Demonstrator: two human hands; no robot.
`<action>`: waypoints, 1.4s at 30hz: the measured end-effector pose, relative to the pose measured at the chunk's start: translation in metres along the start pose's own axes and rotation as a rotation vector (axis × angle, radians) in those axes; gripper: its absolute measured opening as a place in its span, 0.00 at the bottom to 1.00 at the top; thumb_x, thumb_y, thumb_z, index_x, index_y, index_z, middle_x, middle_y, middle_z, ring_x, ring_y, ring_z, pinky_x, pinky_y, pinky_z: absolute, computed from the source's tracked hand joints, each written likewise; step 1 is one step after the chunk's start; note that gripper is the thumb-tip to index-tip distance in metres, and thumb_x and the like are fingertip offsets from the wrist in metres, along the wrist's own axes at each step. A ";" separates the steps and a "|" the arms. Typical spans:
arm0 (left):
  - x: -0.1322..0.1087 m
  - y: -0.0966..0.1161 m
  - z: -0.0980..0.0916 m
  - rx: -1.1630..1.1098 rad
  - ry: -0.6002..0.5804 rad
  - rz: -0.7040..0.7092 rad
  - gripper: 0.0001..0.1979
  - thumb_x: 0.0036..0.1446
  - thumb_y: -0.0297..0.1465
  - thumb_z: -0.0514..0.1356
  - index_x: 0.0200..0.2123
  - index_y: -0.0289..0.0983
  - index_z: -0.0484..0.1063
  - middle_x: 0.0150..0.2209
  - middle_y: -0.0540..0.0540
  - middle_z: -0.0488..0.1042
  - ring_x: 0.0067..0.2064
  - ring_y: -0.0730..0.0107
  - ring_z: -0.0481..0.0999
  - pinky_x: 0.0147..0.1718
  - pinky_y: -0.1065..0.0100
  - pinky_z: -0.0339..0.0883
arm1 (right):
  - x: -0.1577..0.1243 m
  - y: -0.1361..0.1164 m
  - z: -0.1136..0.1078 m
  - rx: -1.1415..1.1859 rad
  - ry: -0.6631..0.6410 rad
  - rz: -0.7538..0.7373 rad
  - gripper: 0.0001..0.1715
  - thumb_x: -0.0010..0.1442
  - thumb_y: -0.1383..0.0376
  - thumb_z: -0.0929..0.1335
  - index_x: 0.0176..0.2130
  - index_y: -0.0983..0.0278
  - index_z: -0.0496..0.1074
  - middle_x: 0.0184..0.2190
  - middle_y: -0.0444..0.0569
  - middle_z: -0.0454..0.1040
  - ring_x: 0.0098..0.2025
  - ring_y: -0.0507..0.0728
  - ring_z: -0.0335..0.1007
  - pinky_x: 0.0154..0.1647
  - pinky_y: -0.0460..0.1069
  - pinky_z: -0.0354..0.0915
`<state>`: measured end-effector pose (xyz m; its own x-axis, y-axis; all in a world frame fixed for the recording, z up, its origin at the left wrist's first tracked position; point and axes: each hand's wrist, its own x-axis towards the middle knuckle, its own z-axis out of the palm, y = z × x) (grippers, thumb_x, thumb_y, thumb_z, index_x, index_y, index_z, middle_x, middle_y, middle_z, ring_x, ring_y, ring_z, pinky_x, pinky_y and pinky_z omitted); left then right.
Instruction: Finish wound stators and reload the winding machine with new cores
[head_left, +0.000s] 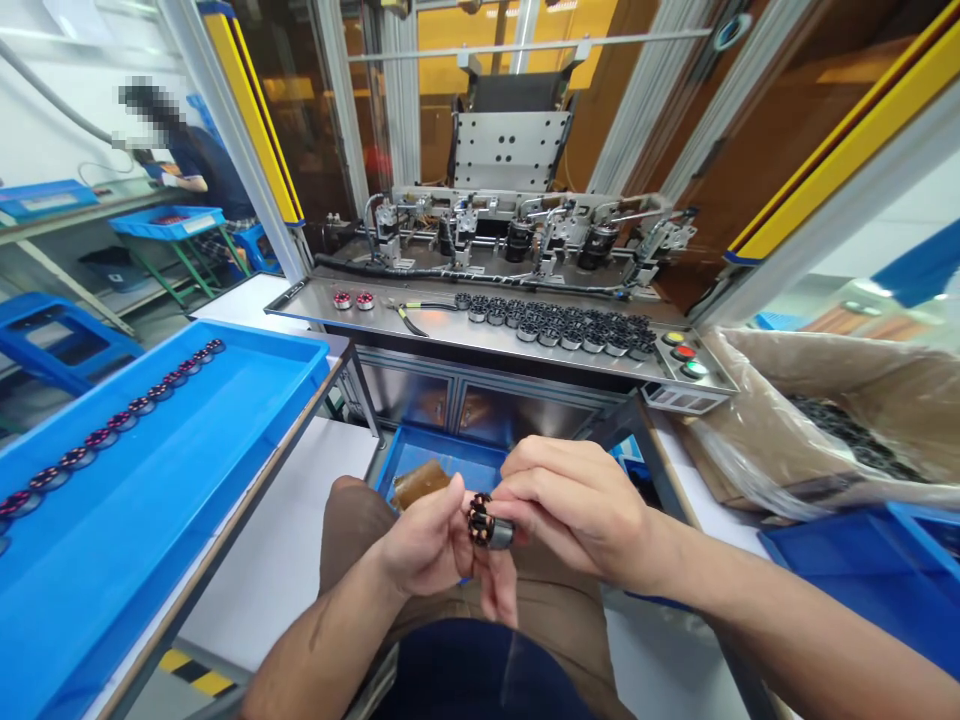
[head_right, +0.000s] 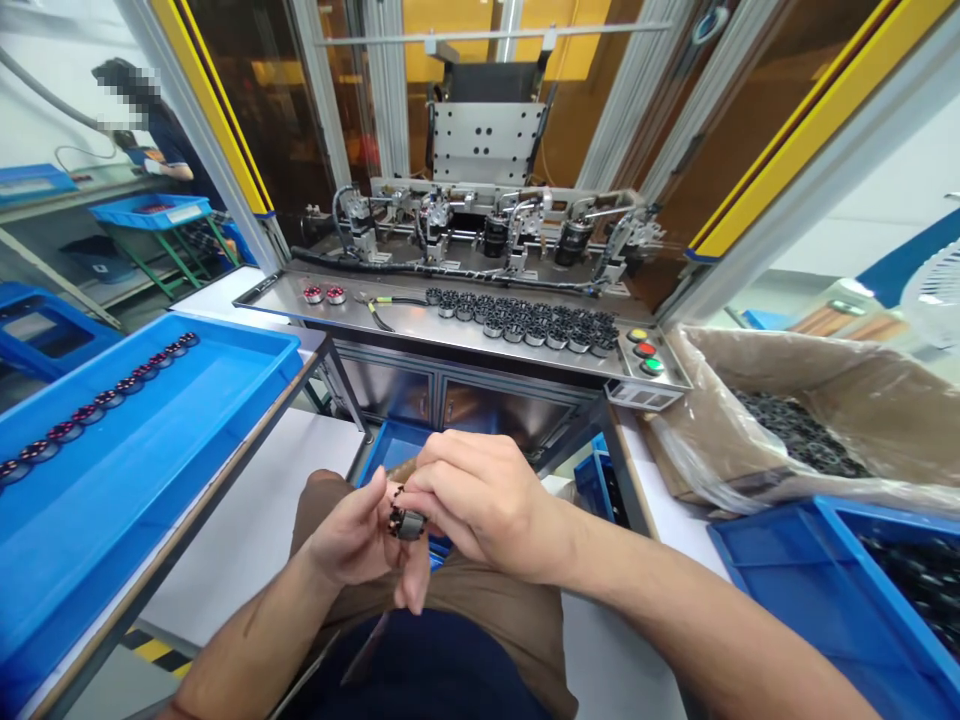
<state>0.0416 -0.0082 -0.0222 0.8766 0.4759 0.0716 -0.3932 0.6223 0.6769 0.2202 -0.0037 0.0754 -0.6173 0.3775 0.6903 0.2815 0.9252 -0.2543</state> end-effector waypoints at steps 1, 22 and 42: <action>0.000 -0.001 0.000 0.011 0.018 0.033 0.37 0.60 0.61 0.51 0.35 0.29 0.74 0.23 0.41 0.76 0.23 0.64 0.77 0.20 0.71 0.64 | 0.001 -0.001 -0.002 -0.005 -0.011 0.011 0.11 0.68 0.70 0.66 0.32 0.68 0.72 0.27 0.48 0.71 0.28 0.51 0.65 0.28 0.46 0.61; 0.005 0.008 -0.010 -0.024 -0.130 -0.183 0.41 0.60 0.63 0.44 0.36 0.30 0.75 0.24 0.39 0.78 0.24 0.60 0.79 0.20 0.70 0.66 | 0.016 -0.001 -0.009 0.062 -0.089 0.123 0.15 0.69 0.69 0.66 0.29 0.66 0.70 0.24 0.44 0.70 0.26 0.48 0.64 0.27 0.43 0.59; 0.005 0.019 0.002 0.001 0.333 0.341 0.26 0.58 0.55 0.61 0.44 0.38 0.73 0.45 0.40 0.80 0.49 0.55 0.80 0.46 0.58 0.74 | 0.022 -0.002 -0.009 0.096 -0.039 0.256 0.17 0.69 0.66 0.67 0.27 0.66 0.71 0.23 0.43 0.70 0.25 0.47 0.64 0.27 0.43 0.59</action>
<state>0.0386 0.0050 -0.0076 0.5610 0.8263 0.0509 -0.6424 0.3956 0.6564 0.2129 0.0024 0.0971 -0.5632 0.5992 0.5690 0.3623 0.7980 -0.4816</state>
